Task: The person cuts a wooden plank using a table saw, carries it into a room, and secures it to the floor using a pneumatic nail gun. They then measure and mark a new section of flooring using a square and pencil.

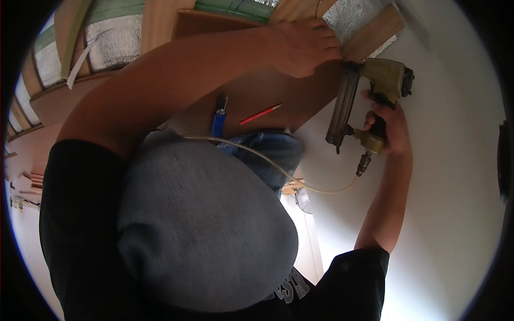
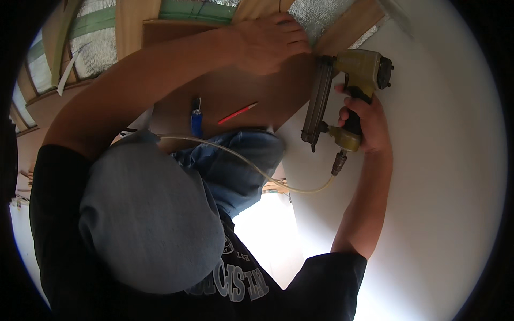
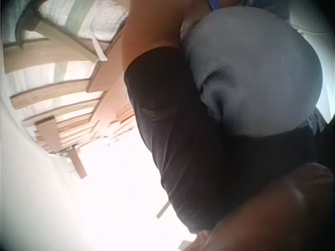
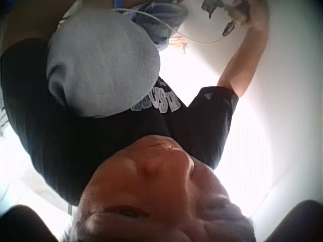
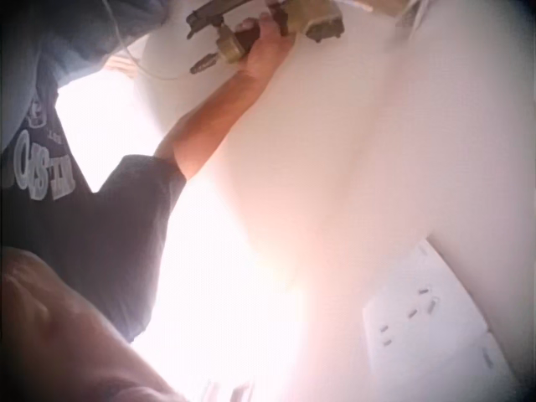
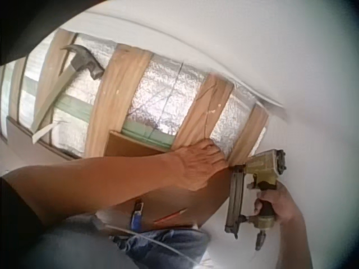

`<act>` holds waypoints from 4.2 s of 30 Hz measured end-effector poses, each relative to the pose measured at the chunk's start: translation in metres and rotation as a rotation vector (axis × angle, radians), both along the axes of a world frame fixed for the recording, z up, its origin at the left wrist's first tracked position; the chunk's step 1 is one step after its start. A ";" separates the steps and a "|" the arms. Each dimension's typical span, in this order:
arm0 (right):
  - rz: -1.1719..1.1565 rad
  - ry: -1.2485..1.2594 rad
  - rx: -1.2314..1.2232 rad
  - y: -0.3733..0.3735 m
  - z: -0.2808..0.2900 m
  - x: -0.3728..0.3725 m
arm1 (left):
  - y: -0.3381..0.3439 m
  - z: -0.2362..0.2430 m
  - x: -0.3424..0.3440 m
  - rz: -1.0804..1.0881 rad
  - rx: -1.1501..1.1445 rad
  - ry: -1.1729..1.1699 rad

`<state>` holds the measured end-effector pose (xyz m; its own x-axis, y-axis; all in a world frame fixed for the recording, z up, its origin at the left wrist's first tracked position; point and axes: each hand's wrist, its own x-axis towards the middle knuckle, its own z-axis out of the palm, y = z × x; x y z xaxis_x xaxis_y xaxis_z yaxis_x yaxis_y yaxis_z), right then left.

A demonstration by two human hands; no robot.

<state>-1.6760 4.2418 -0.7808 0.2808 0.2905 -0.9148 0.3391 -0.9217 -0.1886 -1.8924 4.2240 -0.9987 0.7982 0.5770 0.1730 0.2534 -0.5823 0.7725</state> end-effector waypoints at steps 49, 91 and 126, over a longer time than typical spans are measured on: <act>-0.196 0.385 0.098 -0.026 -0.042 -0.139 | -0.059 -0.011 -0.132 -0.155 -0.236 -0.121; -0.001 0.219 0.011 -0.005 -0.027 -0.120 | -0.063 -0.014 -0.126 -0.030 -0.271 -0.274; -0.086 0.400 0.126 -0.008 -0.034 -0.297 | -0.124 -0.009 -0.194 0.271 0.044 0.109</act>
